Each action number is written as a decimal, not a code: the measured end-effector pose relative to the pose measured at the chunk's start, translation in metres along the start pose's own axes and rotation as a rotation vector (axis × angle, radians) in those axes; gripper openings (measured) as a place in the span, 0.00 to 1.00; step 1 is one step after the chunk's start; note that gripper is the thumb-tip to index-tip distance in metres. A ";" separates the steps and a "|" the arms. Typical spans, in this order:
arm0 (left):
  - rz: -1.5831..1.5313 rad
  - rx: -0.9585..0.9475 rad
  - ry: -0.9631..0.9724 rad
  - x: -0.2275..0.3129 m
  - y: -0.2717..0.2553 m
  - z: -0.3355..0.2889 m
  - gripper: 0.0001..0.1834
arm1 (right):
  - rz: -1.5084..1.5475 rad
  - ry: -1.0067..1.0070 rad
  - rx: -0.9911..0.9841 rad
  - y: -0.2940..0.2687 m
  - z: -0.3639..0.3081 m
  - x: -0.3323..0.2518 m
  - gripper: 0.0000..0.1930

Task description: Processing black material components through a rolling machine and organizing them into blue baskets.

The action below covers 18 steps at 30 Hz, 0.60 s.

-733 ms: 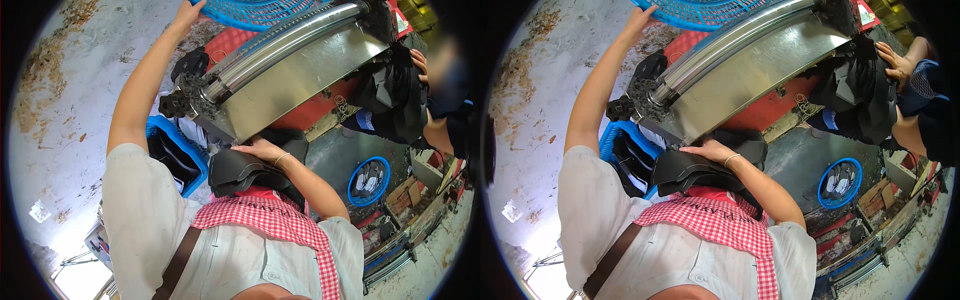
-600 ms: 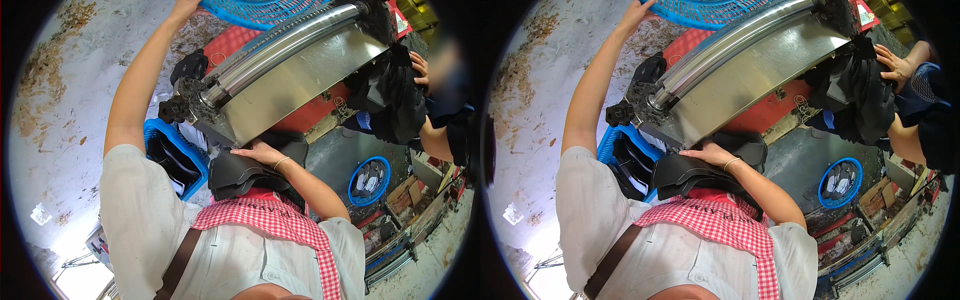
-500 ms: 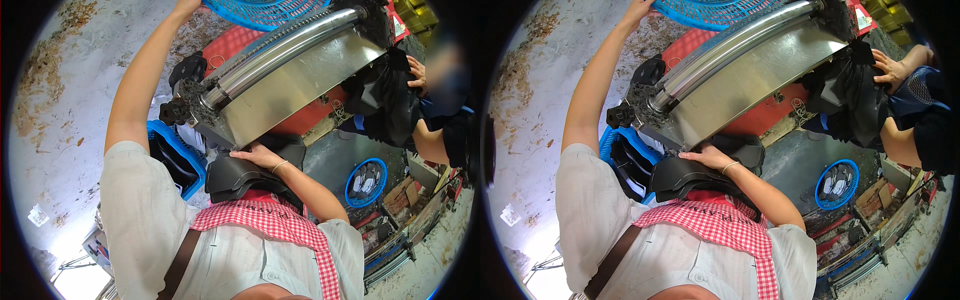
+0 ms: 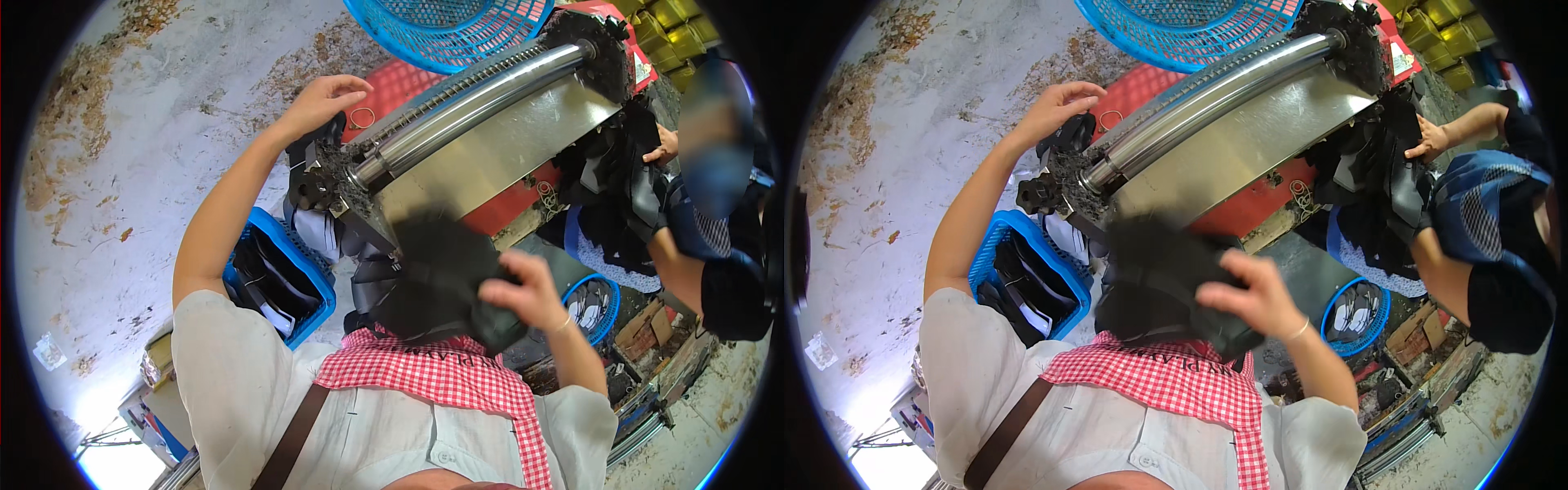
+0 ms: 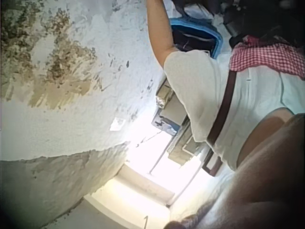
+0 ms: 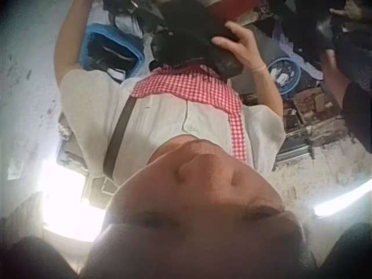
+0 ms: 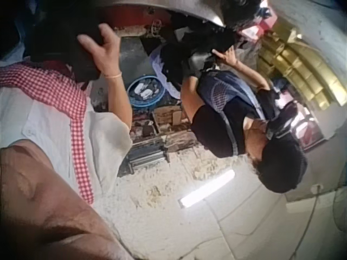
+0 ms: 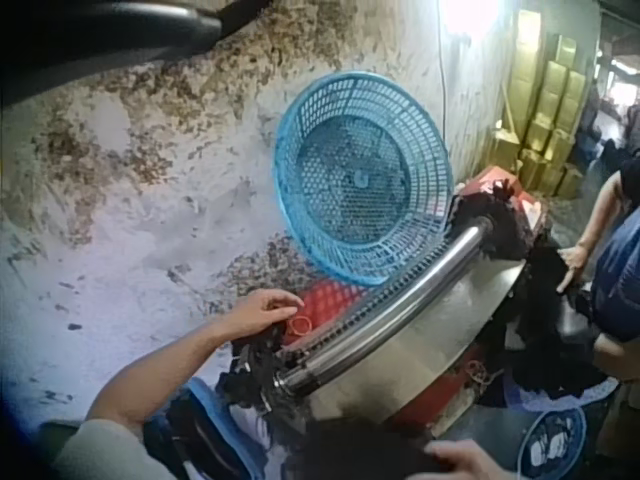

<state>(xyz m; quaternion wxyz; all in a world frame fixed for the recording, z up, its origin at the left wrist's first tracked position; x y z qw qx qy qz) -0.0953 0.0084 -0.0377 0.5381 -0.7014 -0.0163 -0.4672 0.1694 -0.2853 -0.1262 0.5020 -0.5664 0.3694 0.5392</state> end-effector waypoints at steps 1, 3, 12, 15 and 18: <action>-0.037 -0.013 0.067 0.002 0.005 0.005 0.16 | -0.115 0.003 0.104 -0.015 0.021 -0.007 0.15; -0.097 -0.125 0.015 0.002 0.028 0.018 0.16 | -0.412 0.023 0.250 -0.051 0.049 0.014 0.20; -0.049 -0.264 0.100 0.018 0.080 0.055 0.23 | -0.485 0.120 -0.030 -0.089 0.053 -0.006 0.24; -0.153 -0.172 0.168 0.024 0.062 0.053 0.17 | -0.060 0.095 -0.168 -0.103 0.004 -0.022 0.20; -0.192 -0.161 0.174 0.049 0.041 0.042 0.16 | 0.010 0.030 -0.091 -0.087 0.004 -0.023 0.20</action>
Point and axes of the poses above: each hand's wrist, its own z-axis towards the middle knuckle, its own y-axis out of the palm, x = y × z, the point moved 4 cm from there along z, towards the middle knuckle, and after that the axes turned 6 degrees about -z, right-handed, at the moved point
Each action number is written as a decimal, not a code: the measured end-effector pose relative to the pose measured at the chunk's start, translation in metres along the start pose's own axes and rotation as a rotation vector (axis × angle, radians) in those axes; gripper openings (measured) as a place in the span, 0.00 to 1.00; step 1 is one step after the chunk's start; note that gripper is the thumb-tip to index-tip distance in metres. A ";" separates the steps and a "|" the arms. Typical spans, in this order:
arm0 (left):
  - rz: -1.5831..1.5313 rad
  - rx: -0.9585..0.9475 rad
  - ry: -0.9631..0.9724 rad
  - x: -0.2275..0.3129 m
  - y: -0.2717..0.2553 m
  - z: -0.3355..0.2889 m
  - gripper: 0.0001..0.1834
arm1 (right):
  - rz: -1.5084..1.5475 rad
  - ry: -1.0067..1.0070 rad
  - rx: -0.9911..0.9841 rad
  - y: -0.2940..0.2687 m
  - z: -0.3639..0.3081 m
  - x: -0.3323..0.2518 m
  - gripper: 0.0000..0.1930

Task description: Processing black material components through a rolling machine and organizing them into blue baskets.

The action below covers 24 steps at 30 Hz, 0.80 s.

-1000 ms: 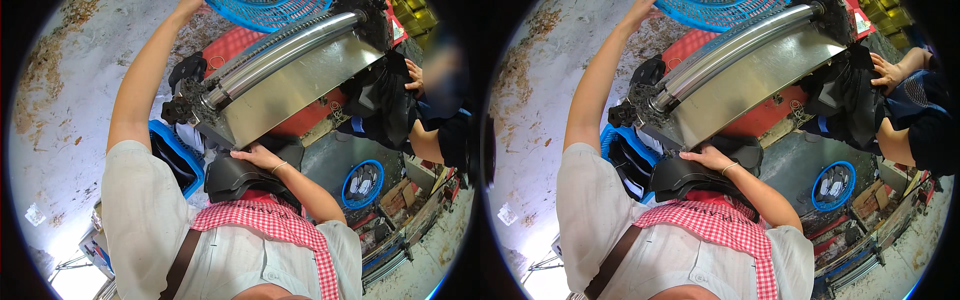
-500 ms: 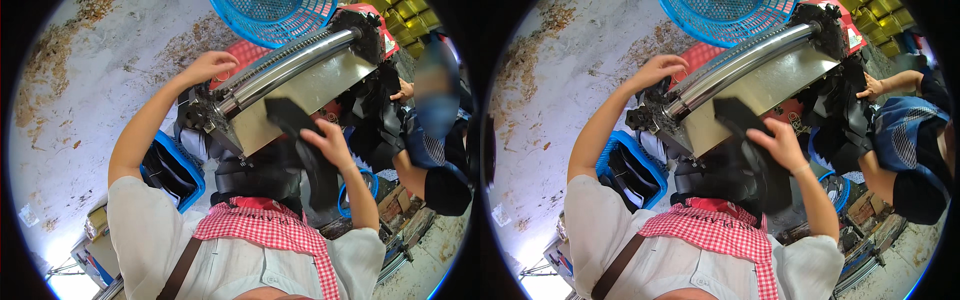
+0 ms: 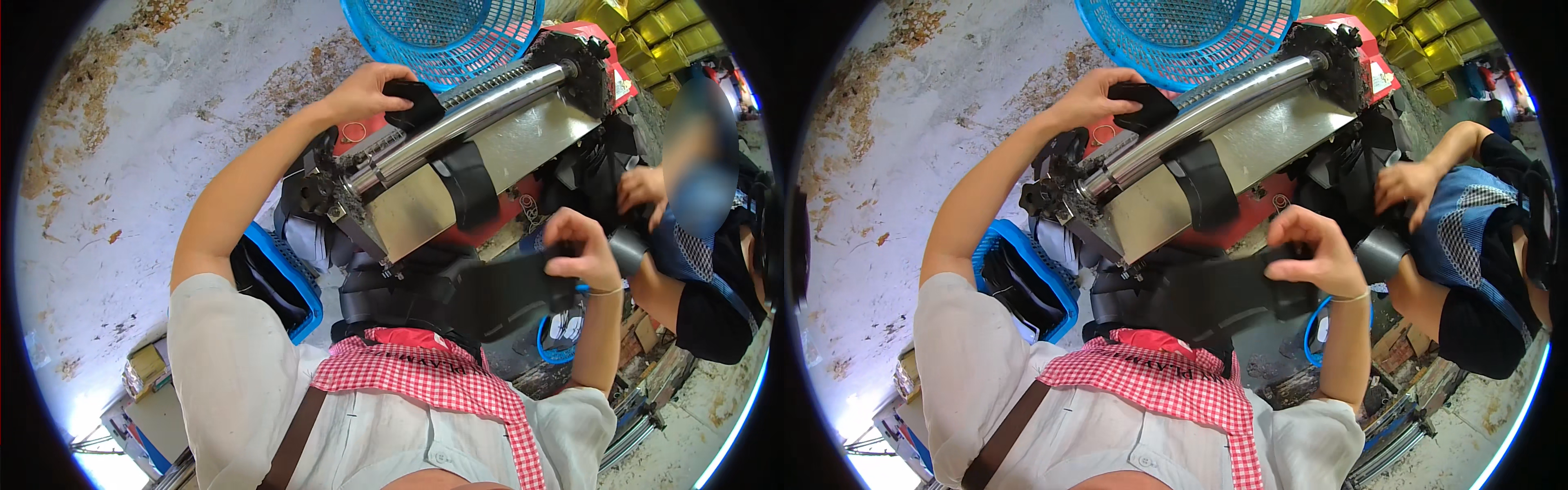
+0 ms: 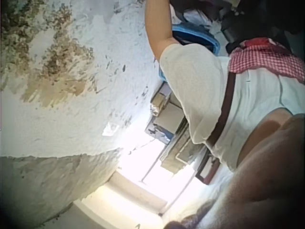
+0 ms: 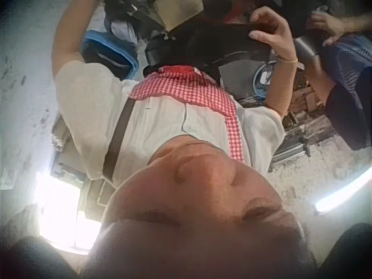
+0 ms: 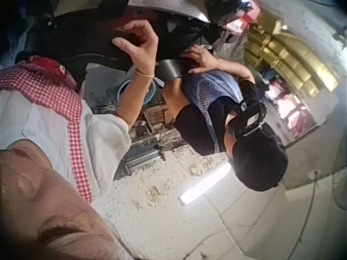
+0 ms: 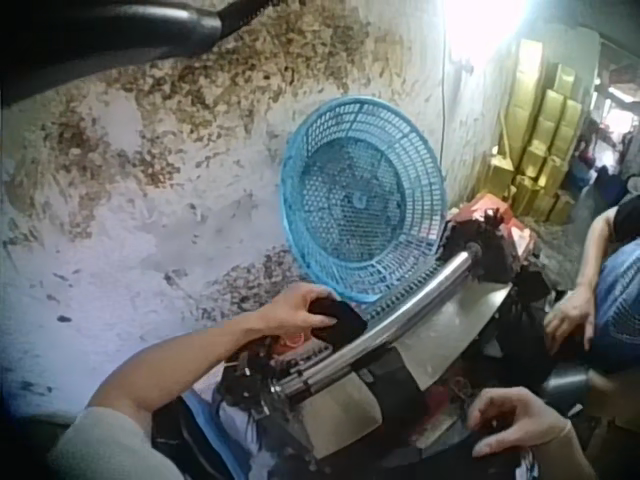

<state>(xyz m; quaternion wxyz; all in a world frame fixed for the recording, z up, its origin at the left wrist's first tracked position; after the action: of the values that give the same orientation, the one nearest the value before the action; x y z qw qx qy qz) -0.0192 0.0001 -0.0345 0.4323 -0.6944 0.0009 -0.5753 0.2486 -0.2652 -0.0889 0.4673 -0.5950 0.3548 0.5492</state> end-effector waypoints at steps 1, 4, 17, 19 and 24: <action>0.074 0.057 0.118 0.011 -0.005 -0.004 0.16 | 0.061 -0.012 0.071 0.009 0.006 0.003 0.19; 0.131 0.082 0.113 0.053 -0.025 -0.007 0.17 | 0.023 0.065 0.356 0.024 0.025 0.052 0.18; 0.533 -0.016 -0.026 -0.026 0.004 -0.023 0.23 | -0.632 -0.664 0.507 0.129 0.034 0.073 0.10; 0.751 0.162 0.262 -0.031 -0.015 -0.029 0.21 | -0.616 -0.308 0.159 0.186 0.036 0.115 0.24; 0.555 0.124 0.276 0.086 -0.012 -0.040 0.12 | -0.718 -0.114 -0.159 0.236 0.010 0.149 0.18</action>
<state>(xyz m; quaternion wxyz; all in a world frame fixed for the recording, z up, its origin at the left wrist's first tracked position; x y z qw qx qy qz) -0.0278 -0.0588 0.0396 0.6102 -0.5554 0.2140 -0.5229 0.0458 -0.3155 -0.2751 0.6016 -0.6844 0.0533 0.4085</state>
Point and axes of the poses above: each hand's wrist, its own z-axis towards the middle knuckle, its own y-axis out of the palm, x = y × z, the point moved 4 cm from there along z, towards the middle knuckle, and after that the axes turned 6 degrees about -z, right-handed, at the moved point
